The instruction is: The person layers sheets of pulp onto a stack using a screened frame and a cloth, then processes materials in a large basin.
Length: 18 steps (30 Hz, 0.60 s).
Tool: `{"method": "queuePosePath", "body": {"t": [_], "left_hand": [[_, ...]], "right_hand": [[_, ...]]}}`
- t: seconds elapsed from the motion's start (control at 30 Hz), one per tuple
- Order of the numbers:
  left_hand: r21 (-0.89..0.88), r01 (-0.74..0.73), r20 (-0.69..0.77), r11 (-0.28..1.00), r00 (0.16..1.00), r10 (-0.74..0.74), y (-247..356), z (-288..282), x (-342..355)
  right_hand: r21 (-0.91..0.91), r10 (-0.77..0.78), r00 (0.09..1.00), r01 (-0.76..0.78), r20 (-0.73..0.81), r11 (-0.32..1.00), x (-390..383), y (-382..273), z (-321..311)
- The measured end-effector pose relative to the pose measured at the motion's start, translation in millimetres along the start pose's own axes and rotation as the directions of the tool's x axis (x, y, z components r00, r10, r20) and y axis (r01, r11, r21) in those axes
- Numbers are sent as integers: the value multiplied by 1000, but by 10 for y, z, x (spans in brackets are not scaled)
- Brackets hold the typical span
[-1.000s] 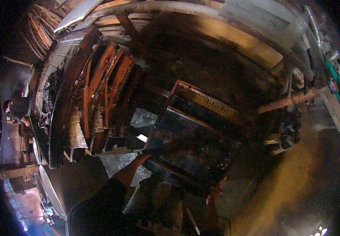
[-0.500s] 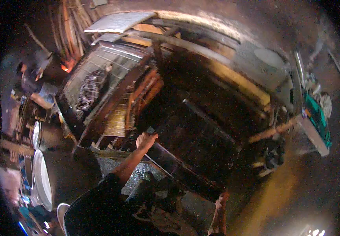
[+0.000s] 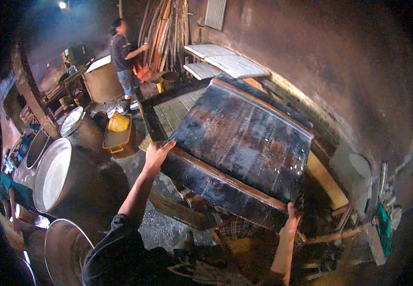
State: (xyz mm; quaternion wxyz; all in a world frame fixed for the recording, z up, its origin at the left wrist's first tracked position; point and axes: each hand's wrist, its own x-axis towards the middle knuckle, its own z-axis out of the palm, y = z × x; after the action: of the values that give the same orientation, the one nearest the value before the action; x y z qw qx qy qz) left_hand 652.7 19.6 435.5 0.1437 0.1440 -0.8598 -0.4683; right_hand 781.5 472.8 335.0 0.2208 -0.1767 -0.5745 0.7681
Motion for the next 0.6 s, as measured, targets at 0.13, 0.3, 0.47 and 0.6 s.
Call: {"method": "queuePosePath", "body": {"t": [0.13,0.3,0.47,0.6], "left_hand": [[-88,157,-55,984,985,-162,-637,-312,445],[-47,318,-56,947,946,-320,-1167,-638,1020],[-5,165,-320,986,934,-158,-1280,-743,1655],[-217,-294,-753,931,657,32,-1819,-759,2151]], "right_hand": [[-18,-120,979,125,167,992,277,-324,898],[-181,172,977,-147,129,972,644,18,1647],[-255,190,979,-165,79,953,573,481,1965],[-21,235,970,-234,68,972,391,679,2027]]}}
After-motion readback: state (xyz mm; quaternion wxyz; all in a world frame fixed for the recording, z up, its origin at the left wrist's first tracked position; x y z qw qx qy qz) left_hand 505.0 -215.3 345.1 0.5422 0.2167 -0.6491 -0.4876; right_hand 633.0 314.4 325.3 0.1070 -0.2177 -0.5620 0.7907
